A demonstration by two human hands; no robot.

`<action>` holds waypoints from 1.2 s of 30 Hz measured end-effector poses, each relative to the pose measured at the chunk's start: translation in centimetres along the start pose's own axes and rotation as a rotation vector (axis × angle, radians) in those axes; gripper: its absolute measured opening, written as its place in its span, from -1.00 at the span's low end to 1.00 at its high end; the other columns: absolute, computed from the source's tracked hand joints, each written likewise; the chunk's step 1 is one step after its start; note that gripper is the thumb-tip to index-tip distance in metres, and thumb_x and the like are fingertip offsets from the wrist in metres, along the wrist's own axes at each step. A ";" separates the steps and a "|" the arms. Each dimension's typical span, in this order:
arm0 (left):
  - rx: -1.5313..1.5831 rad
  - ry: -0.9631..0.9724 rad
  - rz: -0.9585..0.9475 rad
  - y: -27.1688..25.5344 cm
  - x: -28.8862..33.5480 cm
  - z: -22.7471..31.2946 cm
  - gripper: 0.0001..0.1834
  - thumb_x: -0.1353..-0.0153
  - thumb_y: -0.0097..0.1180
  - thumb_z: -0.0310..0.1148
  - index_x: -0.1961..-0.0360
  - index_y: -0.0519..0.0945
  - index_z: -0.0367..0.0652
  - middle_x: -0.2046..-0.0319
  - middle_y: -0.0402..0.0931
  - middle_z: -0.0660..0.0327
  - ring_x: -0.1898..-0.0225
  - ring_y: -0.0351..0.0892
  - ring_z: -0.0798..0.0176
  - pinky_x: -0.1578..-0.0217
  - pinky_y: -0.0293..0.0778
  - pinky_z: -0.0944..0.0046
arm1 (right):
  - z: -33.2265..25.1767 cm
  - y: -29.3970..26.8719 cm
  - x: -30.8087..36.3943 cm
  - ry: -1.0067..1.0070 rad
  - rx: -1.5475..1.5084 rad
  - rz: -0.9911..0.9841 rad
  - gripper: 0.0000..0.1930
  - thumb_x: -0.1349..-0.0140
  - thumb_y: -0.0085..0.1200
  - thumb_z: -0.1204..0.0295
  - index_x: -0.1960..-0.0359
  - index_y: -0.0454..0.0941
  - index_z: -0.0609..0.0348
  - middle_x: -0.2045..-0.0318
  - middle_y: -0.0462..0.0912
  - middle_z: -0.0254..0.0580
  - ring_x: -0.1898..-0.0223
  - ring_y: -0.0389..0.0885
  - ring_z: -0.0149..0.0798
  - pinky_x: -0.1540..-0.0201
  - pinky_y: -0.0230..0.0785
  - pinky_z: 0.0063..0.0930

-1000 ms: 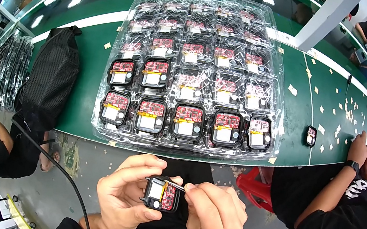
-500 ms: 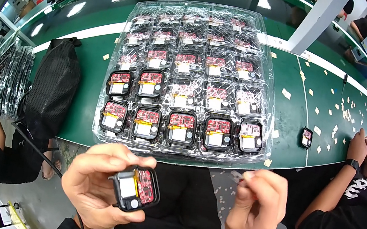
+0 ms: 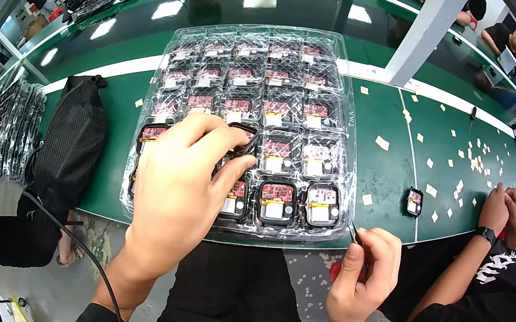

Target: Inspecting or adjusting small electronic components on a production line using a small tool.

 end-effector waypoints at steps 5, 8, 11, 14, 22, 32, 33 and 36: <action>-0.147 0.082 -0.089 -0.2 0.0 0.6 -0.68 -0.13 0.41 -0.28 0.17 0.73 -0.26 0.29 0.57 0.14 0.21 0.60 0.03 0.09 0.46 0.02 | 0.8 -0.5 -0.5 0.032 0.046 0.028 -0.87 -0.42 0.08 0.54 0.10 0.54 0.37 0.19 0.51 -0.10 0.29 0.49 -0.34 0.26 0.37 -0.55; -0.224 0.127 -0.121 -0.5 0.0 1.1 -0.68 -0.13 0.38 -0.39 0.09 0.72 -0.27 0.26 0.57 0.09 0.21 0.59 -0.01 0.09 0.47 0.06 | 2.2 -1.0 -0.9 0.012 0.146 0.091 -0.87 -0.43 0.08 0.52 0.11 0.54 0.36 0.15 0.54 -0.09 0.33 0.49 -0.34 0.30 0.36 -0.52; -0.119 0.139 -0.128 -0.6 0.2 0.4 -0.68 -0.10 0.34 -0.51 0.07 0.70 -0.28 0.26 0.58 0.09 0.21 0.59 -0.02 0.09 0.48 0.07 | 3.2 -1.8 -2.0 0.054 0.319 0.102 -0.87 -0.44 0.06 0.51 0.10 0.55 0.35 0.13 0.56 -0.09 0.35 0.49 -0.33 0.33 0.35 -0.50; -0.101 0.176 -0.103 -0.8 0.2 -0.1 -0.72 -0.07 0.32 -0.59 0.14 0.71 -0.29 0.30 0.59 0.10 0.23 0.58 -0.01 0.13 0.47 0.06 | 4.3 -2.2 -2.8 0.070 0.370 0.085 -0.86 -0.45 0.05 0.50 0.10 0.56 0.33 0.12 0.57 -0.09 0.36 0.50 -0.32 0.32 0.35 -0.47; -0.089 0.172 -0.196 -0.4 -0.3 0.0 -0.69 -0.04 0.16 -0.56 0.13 0.70 -0.34 0.28 0.51 0.13 0.12 0.52 0.05 0.02 0.45 0.06 | 6.6 -2.4 -3.4 0.028 0.556 0.100 -0.80 -0.42 0.08 0.48 0.03 0.58 0.34 0.02 0.56 0.01 0.21 0.64 -0.07 0.14 0.51 -0.29; 0.003 0.248 0.084 -1.5 0.8 2.0 -0.64 0.00 0.26 -0.69 0.12 0.72 -0.23 0.18 0.58 0.09 0.08 0.61 -0.07 0.07 0.54 0.06 | 6.3 -1.9 -4.8 0.240 0.770 0.013 -0.64 -0.24 0.33 0.29 0.01 0.65 0.22 -0.10 0.57 0.02 0.01 0.67 0.11 0.01 0.54 -0.12; 0.073 0.304 0.157 -1.8 1.3 2.6 -0.64 0.03 0.27 -0.70 0.15 0.73 -0.22 0.18 0.58 0.08 0.08 0.62 -0.08 0.05 0.55 0.04 | 6.2 -2.2 -4.8 0.264 0.774 0.033 -0.65 -0.22 0.34 0.31 0.01 0.65 0.21 -0.09 0.57 0.00 0.02 0.67 0.11 0.01 0.54 -0.14; 0.239 0.395 0.074 -1.9 4.0 3.6 -0.63 0.15 0.37 -0.64 0.23 0.77 -0.12 0.16 0.59 0.11 0.03 0.64 -0.04 0.04 0.61 0.01 | 6.3 -2.6 -4.6 0.199 0.763 0.035 -0.69 -0.19 0.36 0.40 0.06 0.64 0.21 0.00 0.61 -0.01 0.06 0.67 0.10 0.04 0.53 -0.15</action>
Point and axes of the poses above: each hand's wrist, its own x-axis away from the middle knuckle, its own y-axis out of the palm, z = x × y, the point moved 4 cm from there along -x, towards the middle knuckle
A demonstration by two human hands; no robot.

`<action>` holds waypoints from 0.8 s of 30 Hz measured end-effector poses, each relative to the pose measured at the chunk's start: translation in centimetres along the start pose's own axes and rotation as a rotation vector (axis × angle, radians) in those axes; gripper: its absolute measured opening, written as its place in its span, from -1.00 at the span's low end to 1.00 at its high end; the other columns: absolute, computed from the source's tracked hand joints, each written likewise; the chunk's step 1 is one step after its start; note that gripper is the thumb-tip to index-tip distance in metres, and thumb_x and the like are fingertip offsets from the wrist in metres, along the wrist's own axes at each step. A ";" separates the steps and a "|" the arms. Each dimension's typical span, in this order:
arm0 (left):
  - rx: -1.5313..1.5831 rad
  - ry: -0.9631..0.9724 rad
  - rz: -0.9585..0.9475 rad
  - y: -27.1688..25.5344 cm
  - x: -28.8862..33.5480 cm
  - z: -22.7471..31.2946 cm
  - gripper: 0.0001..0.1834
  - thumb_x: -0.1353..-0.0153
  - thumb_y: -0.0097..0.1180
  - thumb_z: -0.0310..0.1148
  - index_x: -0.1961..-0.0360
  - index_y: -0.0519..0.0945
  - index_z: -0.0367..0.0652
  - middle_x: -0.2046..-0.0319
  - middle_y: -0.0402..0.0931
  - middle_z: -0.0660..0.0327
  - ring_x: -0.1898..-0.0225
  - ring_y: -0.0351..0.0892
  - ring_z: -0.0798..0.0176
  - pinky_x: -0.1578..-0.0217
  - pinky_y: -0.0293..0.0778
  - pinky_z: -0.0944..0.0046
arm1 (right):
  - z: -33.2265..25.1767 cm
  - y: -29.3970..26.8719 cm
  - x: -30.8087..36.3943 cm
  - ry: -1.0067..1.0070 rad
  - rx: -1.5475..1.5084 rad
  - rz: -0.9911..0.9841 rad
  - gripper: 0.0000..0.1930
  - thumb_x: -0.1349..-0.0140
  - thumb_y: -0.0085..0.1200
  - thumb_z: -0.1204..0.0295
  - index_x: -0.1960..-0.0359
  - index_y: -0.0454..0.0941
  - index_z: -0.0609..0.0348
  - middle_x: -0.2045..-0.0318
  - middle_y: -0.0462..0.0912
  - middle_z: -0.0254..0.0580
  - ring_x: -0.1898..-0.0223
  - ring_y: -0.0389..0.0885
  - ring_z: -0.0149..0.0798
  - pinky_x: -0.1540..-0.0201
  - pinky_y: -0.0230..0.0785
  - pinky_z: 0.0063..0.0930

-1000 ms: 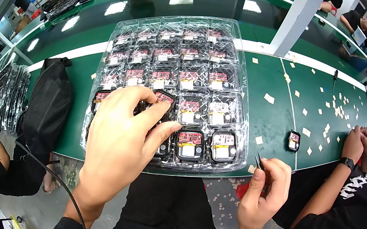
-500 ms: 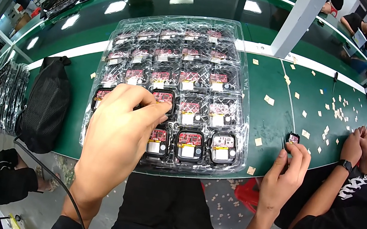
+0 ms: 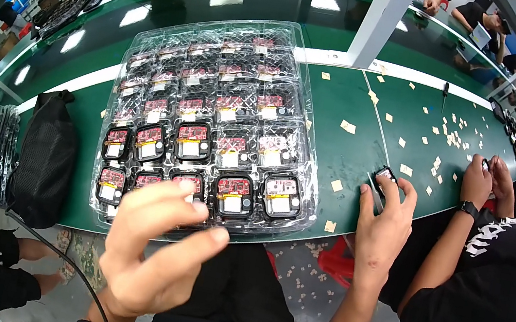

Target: Inspecting or adjusting small electronic components on a production line using a small tool.

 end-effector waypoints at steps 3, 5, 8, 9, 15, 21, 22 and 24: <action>0.196 0.023 -0.008 0.9 2.1 1.3 -0.65 0.14 0.47 -0.61 0.26 0.77 -0.08 0.16 0.60 0.17 0.09 0.67 0.02 0.12 0.67 0.08 | 0.7 0.4 -0.4 0.000 -0.145 -0.074 -0.71 -0.16 0.35 0.47 0.10 0.62 0.24 0.09 0.63 -0.01 0.12 0.66 0.10 0.09 0.50 -0.12; 0.317 -0.036 -0.012 1.9 3.2 1.8 -0.65 0.14 0.49 -0.62 0.26 0.76 -0.10 0.17 0.60 0.16 0.10 0.68 0.04 0.14 0.68 0.11 | 0.8 0.3 -0.3 -0.074 -0.119 -0.045 -0.68 -0.12 0.37 0.51 0.10 0.58 0.25 0.17 0.63 -0.04 0.24 0.62 0.04 0.17 0.46 -0.16; 0.461 -0.115 -0.026 3.3 4.4 1.8 -0.62 0.16 0.45 -0.69 0.24 0.76 -0.16 0.18 0.61 0.12 0.12 0.69 0.03 0.15 0.70 0.15 | 1.2 0.1 -0.1 0.070 -0.292 -0.128 -0.62 -0.10 0.38 0.55 0.06 0.52 0.25 0.25 0.57 -0.20 0.50 0.37 -0.47 0.45 0.24 -0.50; 0.530 -0.153 -0.025 3.8 4.9 1.7 -0.61 0.16 0.43 -0.71 0.23 0.75 -0.17 0.17 0.61 0.11 0.13 0.70 0.02 0.17 0.70 0.16 | 0.7 -0.6 0.2 0.072 -0.285 -0.125 -0.62 -0.10 0.38 0.55 0.06 0.52 0.25 0.25 0.57 -0.20 0.50 0.37 -0.47 0.45 0.24 -0.50; 0.279 0.063 0.111 3.4 6.2 2.3 -0.56 -0.01 0.46 -0.55 0.04 0.71 -0.03 -0.01 0.56 0.14 -0.01 0.67 -0.03 0.06 0.72 0.08 | -5.2 -4.2 5.9 0.116 -1.348 -0.401 -0.48 -0.04 0.49 0.54 0.04 0.40 0.33 0.01 0.48 -0.05 0.55 0.19 -0.71 0.46 0.05 -0.79; 0.254 0.132 0.088 2.7 6.7 2.9 -0.69 -0.34 0.13 -0.33 -0.09 0.66 0.04 -0.15 0.59 0.25 -0.16 0.62 0.06 -0.12 0.61 0.11 | -8.6 -3.9 10.9 0.266 -1.759 -1.016 -0.61 -0.13 0.43 0.56 0.12 0.43 0.22 -0.01 0.49 -0.04 0.53 0.21 -0.67 0.45 0.08 -0.72; 0.253 0.129 0.088 2.4 6.6 2.8 -0.69 -0.34 0.13 -0.33 -0.09 0.66 0.04 -0.15 0.59 0.25 -0.16 0.62 0.06 -0.12 0.61 0.11 | -8.9 -3.6 11.3 0.364 -1.841 -1.083 -0.63 -0.15 0.42 0.56 0.13 0.43 0.21 -0.01 0.49 -0.06 0.53 0.21 -0.67 0.44 0.10 -0.71; 0.260 0.139 0.009 1.8 6.4 2.4 -0.60 -0.18 0.35 -0.37 -0.07 0.66 0.04 -0.05 0.59 0.09 -0.04 0.67 -0.03 0.04 0.71 0.06 | -9.6 -3.6 11.6 0.369 -1.839 -1.059 -0.61 -0.15 0.44 0.52 0.13 0.43 0.20 -0.01 0.49 -0.06 0.53 0.20 -0.67 0.43 0.10 -0.72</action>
Point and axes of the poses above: each hand's wrist, its own x-axis away from the middle knuckle, its own y-axis out of the palm, z = x × y, the point moved 4 cm from there along -x, towards the middle knuckle
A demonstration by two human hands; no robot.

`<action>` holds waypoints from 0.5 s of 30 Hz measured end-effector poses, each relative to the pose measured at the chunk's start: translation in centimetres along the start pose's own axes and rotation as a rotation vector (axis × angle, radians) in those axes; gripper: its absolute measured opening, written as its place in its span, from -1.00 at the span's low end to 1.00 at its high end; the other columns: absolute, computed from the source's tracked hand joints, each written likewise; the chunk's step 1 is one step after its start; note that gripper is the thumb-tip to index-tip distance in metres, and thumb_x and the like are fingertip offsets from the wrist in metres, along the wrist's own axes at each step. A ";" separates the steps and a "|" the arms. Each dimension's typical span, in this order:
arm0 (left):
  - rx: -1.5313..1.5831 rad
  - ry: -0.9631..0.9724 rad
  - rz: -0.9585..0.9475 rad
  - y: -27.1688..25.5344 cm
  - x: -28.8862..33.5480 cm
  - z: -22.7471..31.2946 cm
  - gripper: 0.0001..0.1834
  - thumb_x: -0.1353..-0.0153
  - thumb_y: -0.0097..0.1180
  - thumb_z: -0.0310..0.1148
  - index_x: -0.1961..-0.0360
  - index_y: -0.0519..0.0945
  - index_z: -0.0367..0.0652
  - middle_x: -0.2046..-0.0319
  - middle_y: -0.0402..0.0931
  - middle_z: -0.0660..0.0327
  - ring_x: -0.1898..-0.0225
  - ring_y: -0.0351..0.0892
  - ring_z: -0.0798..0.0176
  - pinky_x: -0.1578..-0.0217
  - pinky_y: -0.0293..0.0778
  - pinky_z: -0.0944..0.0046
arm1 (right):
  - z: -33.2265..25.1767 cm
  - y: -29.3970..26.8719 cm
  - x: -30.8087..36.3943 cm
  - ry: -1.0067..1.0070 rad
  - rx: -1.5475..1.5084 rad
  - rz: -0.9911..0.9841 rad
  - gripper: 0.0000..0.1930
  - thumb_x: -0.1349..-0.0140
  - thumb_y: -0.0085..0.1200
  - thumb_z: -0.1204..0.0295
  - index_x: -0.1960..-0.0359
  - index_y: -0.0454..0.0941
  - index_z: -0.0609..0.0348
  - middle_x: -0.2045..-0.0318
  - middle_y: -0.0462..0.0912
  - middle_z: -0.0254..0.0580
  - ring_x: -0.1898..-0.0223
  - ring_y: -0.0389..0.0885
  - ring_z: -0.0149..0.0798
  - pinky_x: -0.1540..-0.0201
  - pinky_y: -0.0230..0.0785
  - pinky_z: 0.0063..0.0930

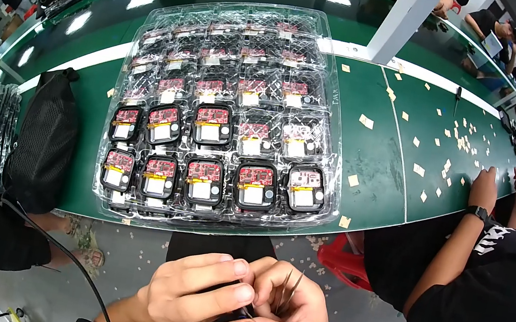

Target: Inspecting or adjusting small electronic components on a production line using a small tool.

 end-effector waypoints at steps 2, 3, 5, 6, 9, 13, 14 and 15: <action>0.025 -0.047 0.031 -0.3 0.4 -0.2 -0.59 -0.15 0.41 -0.36 -0.06 0.65 0.01 -0.03 0.60 0.04 -0.03 0.68 -0.06 0.04 0.71 0.04 | 0.3 0.1 0.1 -0.008 -0.010 -0.010 -0.54 -0.15 0.50 0.37 0.10 0.42 0.19 0.01 0.49 -0.08 0.48 0.25 -0.65 0.39 0.13 -0.72; 0.060 -0.086 0.061 -0.5 0.6 -0.3 -0.56 -0.12 0.46 -0.35 -0.04 0.63 -0.02 -0.02 0.61 0.00 -0.02 0.68 -0.08 0.03 0.70 0.03 | -0.3 0.7 0.0 -0.026 0.073 -0.007 -0.50 -0.20 0.46 0.19 0.08 0.41 0.18 0.06 0.48 -0.11 0.41 0.30 -0.61 0.42 0.16 -0.69; 0.244 -0.230 0.128 -1.1 0.7 -0.7 -0.34 -0.04 0.56 -0.12 -0.06 0.53 -0.22 0.03 0.62 -0.07 0.00 0.68 -0.16 0.04 0.70 0.02 | -1.3 1.4 0.0 -0.006 0.371 0.137 -0.15 -0.06 0.23 -0.39 0.08 0.33 0.22 0.14 0.44 -0.13 0.53 0.22 -0.59 0.48 0.10 -0.68; 0.367 -0.302 0.157 -1.2 1.0 -1.0 -0.28 -0.03 0.55 -0.07 -0.08 0.50 -0.26 0.02 0.61 -0.11 0.00 0.68 -0.14 0.06 0.70 0.03 | -1.7 2.0 -0.1 -0.085 0.572 0.216 -0.08 -0.11 0.02 -0.50 0.03 0.29 0.24 0.14 0.36 -0.12 0.59 0.12 -0.61 0.56 -0.01 -0.70; 0.739 -0.530 0.254 -1.6 2.6 -1.1 -0.19 -0.09 0.49 0.00 -0.14 0.44 -0.40 -0.11 0.43 -0.19 -0.03 0.68 -0.08 0.05 0.71 0.03 | -2.8 1.9 0.0 -0.258 1.101 0.145 -0.30 -0.41 -0.09 -0.26 0.03 0.45 0.30 0.18 0.37 -0.13 0.51 0.26 -0.52 0.51 0.12 -0.64; 1.015 -0.687 0.477 -0.9 4.0 -1.3 -0.22 -0.18 0.45 -0.09 -0.23 0.33 -0.34 -0.09 0.39 -0.14 -0.07 0.65 -0.20 -0.04 0.69 -0.11 | -3.1 2.7 -0.8 -0.550 1.435 0.064 -0.70 -0.26 0.34 0.36 0.04 0.68 0.25 0.27 0.46 -0.11 0.53 0.44 -0.36 0.51 0.31 -0.53; 1.005 -0.671 0.469 -0.9 4.1 -1.4 -0.23 -0.17 0.46 -0.10 -0.22 0.34 -0.33 -0.09 0.39 -0.14 -0.08 0.64 -0.21 -0.07 0.68 -0.14 | -2.8 2.6 -0.7 -0.671 1.519 0.047 -0.69 -0.21 0.38 0.39 0.05 0.69 0.23 0.28 0.49 -0.16 0.53 0.46 -0.36 0.53 0.30 -0.53; 0.994 -0.655 0.461 -1.0 4.1 -1.4 -0.23 -0.17 0.47 -0.11 -0.21 0.34 -0.33 -0.09 0.39 -0.13 -0.09 0.63 -0.23 -0.10 0.66 -0.17 | -2.6 2.7 -0.7 -0.795 1.600 0.030 -0.68 -0.16 0.42 0.42 0.06 0.69 0.21 0.28 0.52 -0.20 0.53 0.48 -0.37 0.54 0.30 -0.53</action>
Point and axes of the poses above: each hand's wrist, its own x-axis away from the middle knuckle, its own y-axis out of the palm, z = x × y, the point moved 4 cm from there along -x, towards the middle knuckle
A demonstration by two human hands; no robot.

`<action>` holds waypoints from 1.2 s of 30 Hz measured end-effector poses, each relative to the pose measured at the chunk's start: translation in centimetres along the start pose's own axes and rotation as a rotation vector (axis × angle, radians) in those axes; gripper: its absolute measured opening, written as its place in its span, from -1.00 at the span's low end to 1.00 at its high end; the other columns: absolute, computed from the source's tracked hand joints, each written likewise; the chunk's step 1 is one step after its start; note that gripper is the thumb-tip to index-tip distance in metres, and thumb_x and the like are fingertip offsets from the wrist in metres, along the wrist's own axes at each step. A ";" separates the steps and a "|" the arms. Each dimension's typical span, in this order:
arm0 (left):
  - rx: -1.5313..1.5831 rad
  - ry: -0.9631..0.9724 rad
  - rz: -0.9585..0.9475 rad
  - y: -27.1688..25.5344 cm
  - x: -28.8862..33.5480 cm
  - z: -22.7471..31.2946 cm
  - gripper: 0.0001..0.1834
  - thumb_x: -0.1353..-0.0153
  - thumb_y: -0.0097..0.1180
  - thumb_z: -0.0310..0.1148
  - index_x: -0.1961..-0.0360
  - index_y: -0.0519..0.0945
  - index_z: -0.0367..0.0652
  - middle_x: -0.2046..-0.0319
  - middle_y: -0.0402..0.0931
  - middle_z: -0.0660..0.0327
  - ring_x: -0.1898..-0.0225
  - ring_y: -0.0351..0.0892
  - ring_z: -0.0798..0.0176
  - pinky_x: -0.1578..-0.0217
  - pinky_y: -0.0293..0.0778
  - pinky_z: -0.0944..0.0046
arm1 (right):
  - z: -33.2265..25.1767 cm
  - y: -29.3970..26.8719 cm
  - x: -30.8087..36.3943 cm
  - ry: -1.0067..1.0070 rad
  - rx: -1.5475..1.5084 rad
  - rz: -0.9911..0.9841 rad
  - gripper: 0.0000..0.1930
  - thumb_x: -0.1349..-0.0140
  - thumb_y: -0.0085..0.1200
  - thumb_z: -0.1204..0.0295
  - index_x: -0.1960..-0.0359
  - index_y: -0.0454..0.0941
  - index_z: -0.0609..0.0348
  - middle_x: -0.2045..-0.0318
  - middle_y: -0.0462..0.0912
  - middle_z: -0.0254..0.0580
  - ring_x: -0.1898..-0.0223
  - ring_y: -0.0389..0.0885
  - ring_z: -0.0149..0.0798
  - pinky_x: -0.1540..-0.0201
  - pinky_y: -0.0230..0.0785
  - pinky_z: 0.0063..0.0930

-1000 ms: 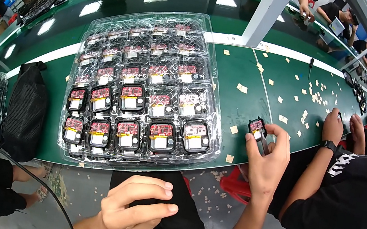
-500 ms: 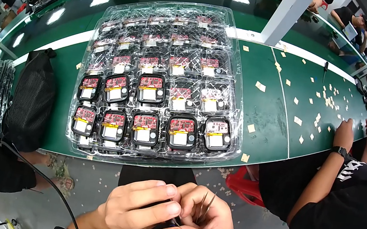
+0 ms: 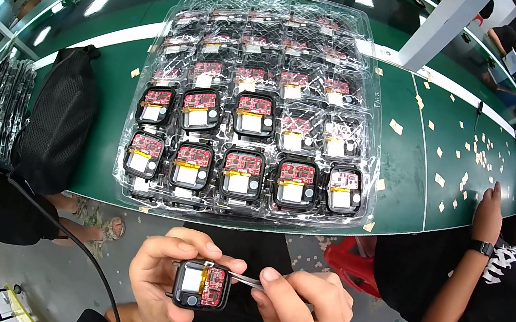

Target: Inspecting or adjusting small electronic components on a production line using a small tool.

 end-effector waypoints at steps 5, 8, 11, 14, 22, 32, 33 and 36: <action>0.076 -0.098 0.043 0.2 0.5 -0.2 -0.23 -0.12 0.50 -0.16 -0.19 0.34 -0.33 -0.10 0.39 -0.15 -0.11 0.62 -0.25 -0.17 0.60 -0.24 | -0.6 0.7 -0.2 -0.090 0.010 0.078 -0.70 -0.08 0.47 0.44 0.15 0.71 0.20 0.32 0.60 -0.29 0.53 0.57 -0.39 0.55 0.30 -0.58; 0.095 -0.124 0.061 0.2 0.7 -0.2 -0.24 -0.12 0.50 -0.19 -0.18 0.35 -0.34 -0.11 0.40 -0.16 -0.13 0.60 -0.26 -0.19 0.57 -0.24 | -0.8 0.9 -0.4 -0.109 0.040 0.096 -0.75 -0.09 0.46 0.44 0.20 0.72 0.20 0.37 0.63 -0.29 0.53 0.58 -0.40 0.56 0.30 -0.59; 0.178 -0.118 0.023 0.2 0.9 -0.5 -0.31 -0.14 0.46 -0.36 -0.21 0.36 -0.37 -0.18 0.36 -0.17 -0.22 0.52 -0.22 -0.27 0.50 -0.16 | -0.9 0.9 -0.6 -0.112 0.063 0.080 -0.80 -0.13 0.43 0.44 0.24 0.72 0.22 0.40 0.64 -0.30 0.55 0.56 -0.41 0.57 0.28 -0.60; 0.258 -0.114 -0.006 0.3 1.0 -0.8 -0.34 -0.15 0.43 -0.53 -0.24 0.38 -0.40 -0.25 0.33 -0.17 -0.32 0.44 -0.18 -0.33 0.43 -0.09 | -0.6 0.9 -0.4 -0.113 0.071 0.092 -0.81 -0.16 0.41 0.44 0.23 0.72 0.23 0.42 0.65 -0.30 0.57 0.55 -0.42 0.58 0.27 -0.60; 0.095 -0.148 0.105 0.3 0.8 -0.5 -0.26 -0.12 0.50 -0.17 -0.16 0.39 -0.35 -0.10 0.44 -0.18 -0.13 0.61 -0.20 -0.20 0.56 -0.16 | -0.1 0.6 -0.8 -0.035 -0.062 0.033 -0.78 -0.09 0.41 0.49 0.22 0.70 0.23 0.40 0.66 -0.28 0.59 0.52 -0.39 0.58 0.27 -0.55; 0.032 -0.135 0.061 -0.4 0.8 -0.7 -0.28 -0.07 0.55 -0.24 -0.14 0.45 -0.37 -0.10 0.43 -0.16 -0.11 0.63 -0.13 -0.17 0.60 -0.06 | 0.3 1.1 -1.0 -0.014 -0.091 -0.035 -0.78 -0.05 0.41 0.51 0.25 0.70 0.24 0.42 0.66 -0.26 0.57 0.54 -0.35 0.57 0.29 -0.51; 0.026 -0.142 0.059 -0.4 0.8 -0.7 -0.28 -0.06 0.56 -0.25 -0.14 0.46 -0.38 -0.12 0.42 -0.16 -0.11 0.63 -0.13 -0.17 0.61 -0.07 | 0.3 1.1 -1.0 -0.009 -0.096 -0.030 -0.79 -0.07 0.40 0.51 0.25 0.70 0.23 0.42 0.65 -0.26 0.57 0.54 -0.35 0.57 0.29 -0.50; 0.014 -0.162 0.063 -0.4 0.8 -0.5 -0.28 -0.06 0.55 -0.27 -0.15 0.47 -0.40 -0.15 0.39 -0.14 -0.12 0.62 -0.13 -0.17 0.62 -0.06 | 0.2 1.3 -0.6 -0.023 -0.050 -0.014 -0.80 -0.09 0.40 0.49 0.24 0.70 0.23 0.42 0.65 -0.27 0.59 0.51 -0.36 0.57 0.29 -0.49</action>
Point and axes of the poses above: each hand's wrist, its own x-axis away from the middle knuckle, its own y-axis out of the palm, z = x × y, the point moved 4 cm from there along -x, towards the middle knuckle
